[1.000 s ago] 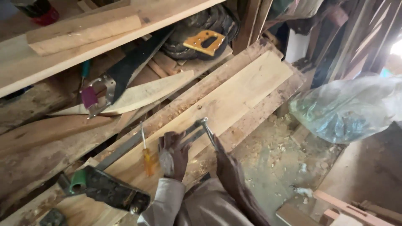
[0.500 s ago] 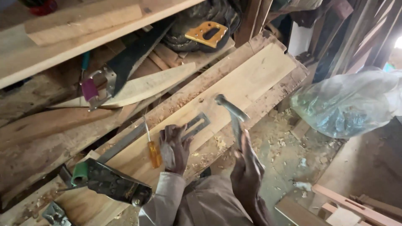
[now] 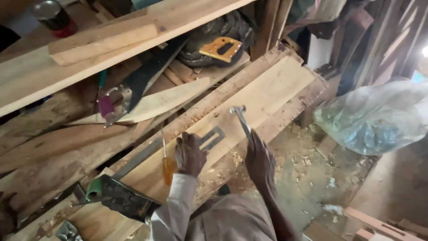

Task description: The person uses a hammer to tap a metal square on a wooden plank, then removes the blade from a hand plane, cleans it, and reinserts it. They adjust the blade depth using a screwdriver and test the plane on the wood.

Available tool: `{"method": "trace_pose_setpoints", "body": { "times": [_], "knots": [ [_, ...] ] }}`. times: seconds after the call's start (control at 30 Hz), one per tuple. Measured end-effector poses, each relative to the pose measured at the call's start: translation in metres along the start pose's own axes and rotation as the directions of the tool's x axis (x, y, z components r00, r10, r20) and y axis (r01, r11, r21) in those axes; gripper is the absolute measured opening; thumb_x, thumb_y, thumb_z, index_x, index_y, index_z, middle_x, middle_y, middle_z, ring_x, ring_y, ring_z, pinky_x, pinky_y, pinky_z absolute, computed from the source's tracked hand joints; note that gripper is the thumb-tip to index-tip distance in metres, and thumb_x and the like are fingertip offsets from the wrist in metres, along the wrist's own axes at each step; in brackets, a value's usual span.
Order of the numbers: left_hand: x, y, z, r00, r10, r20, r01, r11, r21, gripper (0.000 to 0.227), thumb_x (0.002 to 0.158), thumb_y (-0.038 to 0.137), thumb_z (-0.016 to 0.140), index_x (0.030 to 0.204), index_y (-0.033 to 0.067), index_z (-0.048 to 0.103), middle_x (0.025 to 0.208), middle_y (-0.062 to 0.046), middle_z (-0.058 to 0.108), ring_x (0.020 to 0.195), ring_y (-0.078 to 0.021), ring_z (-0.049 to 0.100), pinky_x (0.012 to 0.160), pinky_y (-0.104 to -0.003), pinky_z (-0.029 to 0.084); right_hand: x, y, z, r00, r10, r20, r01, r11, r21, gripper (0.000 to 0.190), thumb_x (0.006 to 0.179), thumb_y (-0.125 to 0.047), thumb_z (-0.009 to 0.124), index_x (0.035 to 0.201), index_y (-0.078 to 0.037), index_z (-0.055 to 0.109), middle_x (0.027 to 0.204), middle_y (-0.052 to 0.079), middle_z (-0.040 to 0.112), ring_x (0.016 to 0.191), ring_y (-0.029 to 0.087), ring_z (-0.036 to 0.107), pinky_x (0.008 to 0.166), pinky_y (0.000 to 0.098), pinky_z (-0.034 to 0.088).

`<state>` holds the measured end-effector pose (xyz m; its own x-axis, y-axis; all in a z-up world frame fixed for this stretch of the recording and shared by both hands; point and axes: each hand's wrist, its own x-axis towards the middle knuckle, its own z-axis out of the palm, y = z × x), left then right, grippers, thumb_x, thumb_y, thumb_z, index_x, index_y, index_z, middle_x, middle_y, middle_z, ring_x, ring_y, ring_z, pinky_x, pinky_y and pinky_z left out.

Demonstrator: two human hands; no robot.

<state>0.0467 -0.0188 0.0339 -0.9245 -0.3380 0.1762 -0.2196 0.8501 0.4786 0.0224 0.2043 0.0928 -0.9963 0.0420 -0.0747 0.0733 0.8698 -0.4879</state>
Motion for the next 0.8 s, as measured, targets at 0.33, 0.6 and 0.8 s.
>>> {"method": "trace_pose_setpoints", "body": {
  "times": [0.33,0.6,0.8],
  "knots": [
    [0.032,-0.030,0.058,0.868,-0.196,0.457,0.164,0.980,0.108,0.074,0.061,0.047,0.091,0.114,0.0064,0.060,0.117,-0.015,0.059,0.114,-0.0406,0.064,0.091,-0.058,0.057,0.033,0.026,0.025,0.903,-0.309,-0.298,0.333,0.942,0.032,0.040,0.087,-0.010,0.067,0.126,-0.018,0.073,0.119,0.009,0.060,0.112,0.037,0.061,0.089,0.0499,0.055],
    [-0.036,0.054,-0.015,0.995,0.094,-0.021,-0.096,0.949,-0.301,0.017,0.090,0.011,0.064,0.090,0.0096,0.047,0.066,-0.013,0.058,0.061,-0.0414,0.058,0.057,-0.051,0.038,-0.025,-0.019,0.007,0.918,-0.163,0.362,-0.152,0.698,0.700,0.053,0.093,-0.035,0.066,0.140,-0.011,0.061,0.131,0.017,0.073,0.111,0.031,0.078,0.075,0.0396,0.073],
    [-0.071,0.128,-0.052,0.939,0.059,-0.338,-0.088,0.993,-0.073,0.014,0.098,0.013,0.058,0.109,0.0113,0.068,0.086,-0.008,0.065,0.075,-0.0281,0.065,0.058,-0.041,0.053,-0.031,-0.029,-0.011,0.837,-0.505,0.209,0.088,0.502,0.861,0.047,0.103,-0.016,0.050,0.148,-0.004,0.050,0.137,0.014,0.068,0.127,0.026,0.065,0.106,0.0406,0.056]
  ]
}}
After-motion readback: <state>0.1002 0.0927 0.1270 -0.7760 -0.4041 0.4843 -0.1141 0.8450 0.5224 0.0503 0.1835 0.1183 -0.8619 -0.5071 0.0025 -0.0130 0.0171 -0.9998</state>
